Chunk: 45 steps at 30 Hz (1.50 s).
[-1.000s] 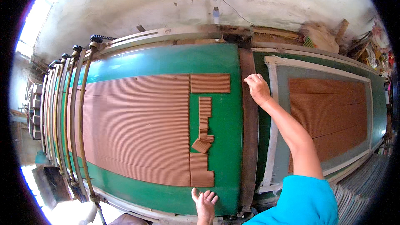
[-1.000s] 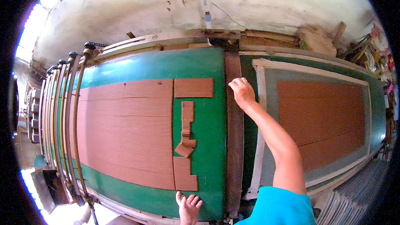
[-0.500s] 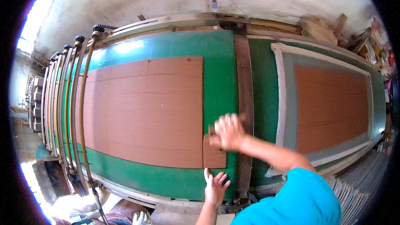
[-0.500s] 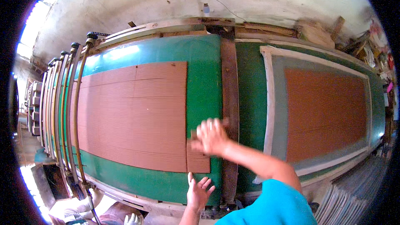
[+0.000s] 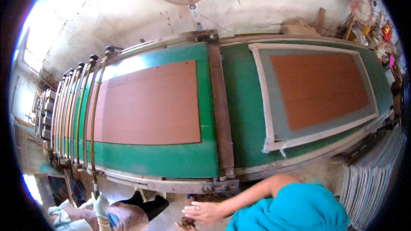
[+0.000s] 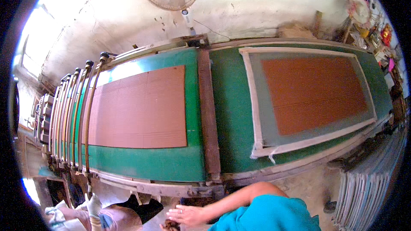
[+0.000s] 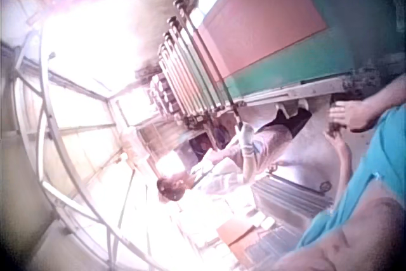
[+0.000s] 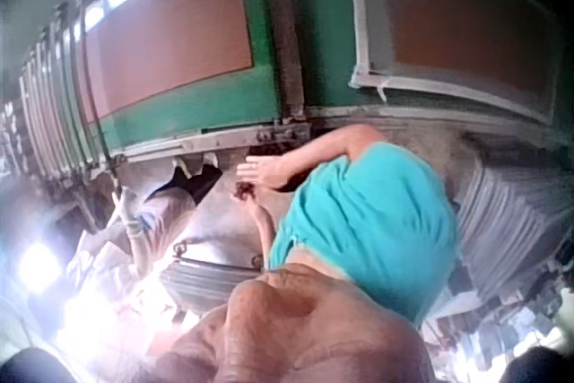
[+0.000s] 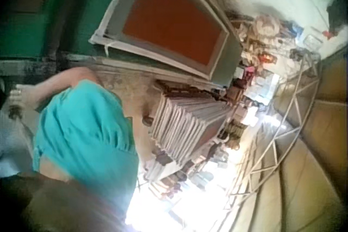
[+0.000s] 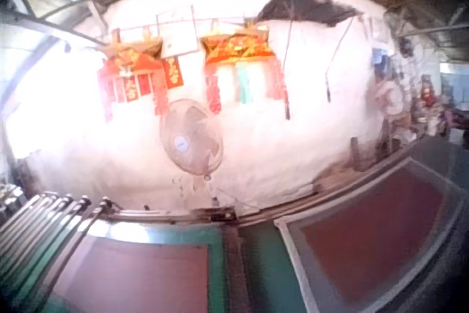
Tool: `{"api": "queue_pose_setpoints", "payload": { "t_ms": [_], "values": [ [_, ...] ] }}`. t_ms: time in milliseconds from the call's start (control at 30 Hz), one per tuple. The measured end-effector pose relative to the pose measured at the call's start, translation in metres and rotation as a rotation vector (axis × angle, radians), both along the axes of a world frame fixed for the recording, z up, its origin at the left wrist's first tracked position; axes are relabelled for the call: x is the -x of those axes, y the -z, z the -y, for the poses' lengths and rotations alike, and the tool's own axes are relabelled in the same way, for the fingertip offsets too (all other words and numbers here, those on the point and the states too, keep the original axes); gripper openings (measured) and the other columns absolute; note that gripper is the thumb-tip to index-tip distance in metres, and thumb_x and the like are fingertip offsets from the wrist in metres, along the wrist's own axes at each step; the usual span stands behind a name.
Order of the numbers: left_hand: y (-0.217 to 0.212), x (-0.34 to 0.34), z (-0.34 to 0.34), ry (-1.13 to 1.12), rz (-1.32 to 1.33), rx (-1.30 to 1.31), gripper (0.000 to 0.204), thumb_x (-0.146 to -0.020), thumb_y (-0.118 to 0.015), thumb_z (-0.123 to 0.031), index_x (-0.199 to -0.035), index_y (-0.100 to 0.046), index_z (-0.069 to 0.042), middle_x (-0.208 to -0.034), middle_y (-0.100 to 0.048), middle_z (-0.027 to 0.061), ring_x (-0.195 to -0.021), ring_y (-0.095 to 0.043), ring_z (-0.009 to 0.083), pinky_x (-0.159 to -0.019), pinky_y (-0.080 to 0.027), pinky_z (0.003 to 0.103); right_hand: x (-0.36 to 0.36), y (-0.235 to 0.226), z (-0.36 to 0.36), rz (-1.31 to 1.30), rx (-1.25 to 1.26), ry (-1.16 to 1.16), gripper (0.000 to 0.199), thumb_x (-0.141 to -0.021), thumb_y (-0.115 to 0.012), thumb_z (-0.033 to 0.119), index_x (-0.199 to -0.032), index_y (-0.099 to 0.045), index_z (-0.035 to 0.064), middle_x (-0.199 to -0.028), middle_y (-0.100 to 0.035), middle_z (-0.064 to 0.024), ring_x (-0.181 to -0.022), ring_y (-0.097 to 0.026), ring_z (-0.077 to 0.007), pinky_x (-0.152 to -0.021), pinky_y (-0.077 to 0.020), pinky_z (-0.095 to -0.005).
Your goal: The person repeatedly picks up rectangular trays from a stack and places them onto a conveyor belt. They then pick up small brown cardboard pieces from the belt and arrange them inside the trays. The person continues this cycle of loading trays and arranging cardboard pieces throughout the video.
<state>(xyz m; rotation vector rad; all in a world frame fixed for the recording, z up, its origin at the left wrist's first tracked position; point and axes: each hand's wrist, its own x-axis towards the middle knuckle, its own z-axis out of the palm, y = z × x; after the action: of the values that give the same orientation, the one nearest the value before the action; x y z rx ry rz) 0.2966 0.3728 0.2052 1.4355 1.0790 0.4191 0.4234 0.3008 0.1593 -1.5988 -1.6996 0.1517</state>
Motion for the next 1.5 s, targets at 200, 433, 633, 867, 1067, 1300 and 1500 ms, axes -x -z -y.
{"api": "queue_pose_setpoints", "payload": {
  "t_ms": [200,433,633,867,1067,1300,1500],
  "values": [
    [0.048,0.059,0.010,0.234,-0.380,-0.258,0.070,-0.079,-0.063,-0.027,-0.129,-0.033,0.010,-0.128,-0.040,0.0289,-0.119,-0.040,0.0370,-0.101,-0.031,0.042,0.018,0.026,0.056,-0.155,0.373,0.090,0.024,-0.085,-0.047,0.027,-0.091,-0.053,0.0042,-0.090,-0.060,-0.0156,-0.082,-0.061,-0.0302,-0.064,-0.0495,-0.0396],
    [0.063,-0.024,0.088,0.390,-0.023,0.154,0.054,-0.080,-0.063,-0.019,-0.128,-0.042,-0.005,-0.117,-0.049,0.0068,-0.092,-0.049,0.0182,-0.072,-0.046,0.030,-0.002,0.019,0.273,-0.550,0.773,0.794,0.036,-0.083,-0.039,0.022,-0.114,-0.056,0.0146,-0.091,-0.062,-0.0230,-0.082,-0.061,-0.0393,-0.072,-0.0471,-0.0507],
    [0.075,-0.164,0.156,0.850,0.082,-0.016,0.043,-0.084,-0.053,-0.002,-0.124,-0.038,0.002,-0.104,-0.055,0.0082,-0.086,-0.052,0.0109,-0.071,-0.045,0.022,-0.005,0.049,0.432,-0.804,0.466,1.579,0.033,-0.081,-0.054,0.033,-0.104,-0.060,0.0104,-0.088,-0.065,-0.0140,-0.080,-0.063,-0.0301,-0.068,-0.0484,-0.0421],
    [0.078,-0.441,0.302,1.331,0.170,-0.618,0.045,-0.081,-0.055,-0.002,-0.123,-0.040,0.000,-0.109,-0.053,0.0152,-0.086,-0.057,0.0220,-0.076,-0.047,0.034,-0.060,0.116,0.534,-2.094,-0.635,1.484,0.044,-0.081,-0.060,0.047,-0.103,-0.054,0.0097,-0.091,-0.061,-0.0045,-0.080,-0.060,-0.0169,-0.064,-0.0503,-0.0350],
    [0.059,-0.673,0.468,1.610,-0.067,-0.794,0.060,-0.082,-0.056,-0.013,-0.135,-0.030,0.001,-0.132,-0.039,0.0215,-0.116,-0.044,0.0327,-0.097,-0.035,0.039,-0.105,0.148,0.542,-2.441,-0.872,1.260,0.062,-0.078,-0.059,0.057,-0.111,-0.053,0.0051,-0.098,-0.059,-0.0111,-0.093,-0.057,-0.0242,-0.071,-0.0511,-0.0394],
    [0.117,-0.830,0.570,1.609,-0.217,-1.207,0.056,-0.090,-0.046,-0.026,-0.135,-0.029,0.002,-0.138,-0.032,0.0207,-0.128,-0.031,0.0332,-0.105,-0.026,0.039,-0.106,0.140,0.565,-2.357,-0.275,1.441,0.082,-0.080,-0.039,0.070,-0.099,-0.060,-0.0078,-0.093,-0.063,-0.0165,-0.085,-0.064,-0.0243,-0.066,-0.0553,-0.0315],
    [0.194,-0.897,0.573,1.816,-0.444,-1.427,0.053,-0.095,-0.029,-0.038,-0.133,-0.037,-0.003,-0.138,-0.035,0.0177,-0.127,-0.031,0.0350,-0.105,-0.025,0.041,-0.124,0.118,0.585,-2.044,0.017,1.912,0.082,-0.080,-0.027,0.073,-0.057,-0.052,-0.0016,-0.059,-0.054,-0.0172,-0.062,-0.058,-0.0326,-0.061,-0.0432,-0.0449]
  ]
}}
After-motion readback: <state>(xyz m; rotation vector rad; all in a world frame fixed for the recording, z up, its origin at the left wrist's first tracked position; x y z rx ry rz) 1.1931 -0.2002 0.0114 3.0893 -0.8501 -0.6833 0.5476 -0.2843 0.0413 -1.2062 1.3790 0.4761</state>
